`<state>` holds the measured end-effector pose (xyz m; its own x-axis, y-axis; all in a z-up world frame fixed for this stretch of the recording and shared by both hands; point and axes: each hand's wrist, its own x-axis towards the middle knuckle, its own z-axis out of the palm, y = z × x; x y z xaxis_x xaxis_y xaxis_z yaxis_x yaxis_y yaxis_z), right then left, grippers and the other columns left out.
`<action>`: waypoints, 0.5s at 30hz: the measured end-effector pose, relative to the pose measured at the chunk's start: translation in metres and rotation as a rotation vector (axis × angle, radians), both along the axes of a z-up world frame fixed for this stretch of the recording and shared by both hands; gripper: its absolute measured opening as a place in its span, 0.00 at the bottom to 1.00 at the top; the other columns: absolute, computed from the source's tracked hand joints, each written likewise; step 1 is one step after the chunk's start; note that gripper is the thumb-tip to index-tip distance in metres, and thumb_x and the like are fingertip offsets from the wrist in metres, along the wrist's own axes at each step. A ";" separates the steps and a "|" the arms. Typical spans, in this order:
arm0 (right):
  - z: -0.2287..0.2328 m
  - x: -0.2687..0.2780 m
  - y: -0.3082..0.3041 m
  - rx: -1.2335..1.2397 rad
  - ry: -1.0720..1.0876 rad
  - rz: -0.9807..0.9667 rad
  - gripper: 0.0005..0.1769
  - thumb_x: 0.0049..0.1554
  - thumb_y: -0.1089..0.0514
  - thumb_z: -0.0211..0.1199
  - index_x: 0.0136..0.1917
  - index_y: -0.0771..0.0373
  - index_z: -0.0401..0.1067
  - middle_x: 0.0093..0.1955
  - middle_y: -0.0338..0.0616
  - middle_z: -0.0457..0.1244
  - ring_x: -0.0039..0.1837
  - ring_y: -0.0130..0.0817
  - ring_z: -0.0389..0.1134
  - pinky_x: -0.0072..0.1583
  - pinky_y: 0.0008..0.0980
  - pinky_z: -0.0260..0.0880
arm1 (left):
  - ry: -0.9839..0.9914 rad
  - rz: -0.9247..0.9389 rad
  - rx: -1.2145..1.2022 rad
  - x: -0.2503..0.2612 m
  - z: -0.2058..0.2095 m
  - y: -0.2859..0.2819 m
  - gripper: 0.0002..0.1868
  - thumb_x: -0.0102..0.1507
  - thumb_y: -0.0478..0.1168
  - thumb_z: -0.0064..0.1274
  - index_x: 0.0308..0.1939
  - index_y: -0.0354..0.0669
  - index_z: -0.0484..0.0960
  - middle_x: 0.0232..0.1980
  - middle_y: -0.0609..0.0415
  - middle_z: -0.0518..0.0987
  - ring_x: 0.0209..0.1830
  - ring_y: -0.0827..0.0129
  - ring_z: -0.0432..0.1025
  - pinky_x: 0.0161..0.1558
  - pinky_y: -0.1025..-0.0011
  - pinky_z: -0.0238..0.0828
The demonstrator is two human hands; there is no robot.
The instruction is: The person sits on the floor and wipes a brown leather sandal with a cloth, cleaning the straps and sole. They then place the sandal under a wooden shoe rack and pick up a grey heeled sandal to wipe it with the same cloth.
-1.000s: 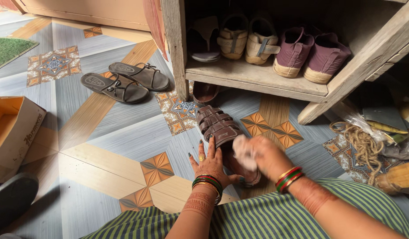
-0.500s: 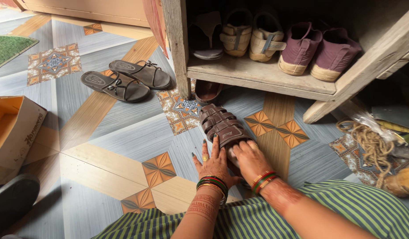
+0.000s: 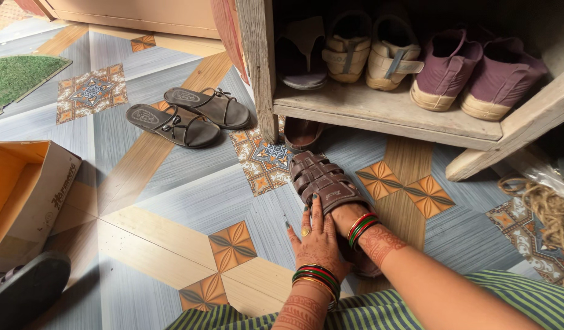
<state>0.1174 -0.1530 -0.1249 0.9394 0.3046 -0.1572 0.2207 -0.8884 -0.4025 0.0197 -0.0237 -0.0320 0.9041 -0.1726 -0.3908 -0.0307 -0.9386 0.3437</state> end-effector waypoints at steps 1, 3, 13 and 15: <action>-0.007 0.003 -0.004 -0.032 0.022 0.017 0.30 0.61 0.46 0.52 0.73 0.59 0.60 0.75 0.60 0.55 0.73 0.55 0.58 0.70 0.46 0.59 | -0.013 0.003 0.000 0.000 0.000 -0.001 0.67 0.48 0.59 0.73 0.80 0.42 0.46 0.85 0.53 0.26 0.84 0.54 0.34 0.74 0.36 0.34; -0.017 0.009 -0.012 -0.117 0.084 0.093 0.30 0.60 0.48 0.52 0.74 0.56 0.60 0.74 0.58 0.56 0.72 0.54 0.60 0.70 0.45 0.60 | -0.030 0.009 0.001 0.001 0.001 -0.003 0.67 0.48 0.58 0.73 0.79 0.41 0.46 0.84 0.51 0.26 0.83 0.53 0.35 0.75 0.40 0.34; 0.001 0.014 -0.017 -0.239 0.272 0.291 0.18 0.58 0.56 0.54 0.59 0.59 0.75 0.57 0.53 0.70 0.58 0.47 0.72 0.61 0.40 0.71 | -0.027 0.036 0.006 -0.001 0.003 -0.003 0.68 0.46 0.59 0.74 0.79 0.43 0.47 0.85 0.50 0.25 0.84 0.56 0.35 0.76 0.44 0.34; 0.016 0.011 -0.011 -0.202 0.332 0.247 0.16 0.57 0.57 0.55 0.56 0.60 0.76 0.54 0.54 0.70 0.56 0.48 0.72 0.60 0.41 0.71 | -0.011 0.037 0.019 -0.001 0.005 0.000 0.69 0.46 0.61 0.74 0.80 0.44 0.46 0.84 0.51 0.24 0.84 0.57 0.35 0.77 0.44 0.33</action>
<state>0.1282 -0.1641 -0.1084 0.7310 0.4456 -0.5168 0.3245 -0.8932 -0.3112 0.0184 -0.0241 -0.0273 0.9141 -0.1316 -0.3835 0.0004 -0.9455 0.3255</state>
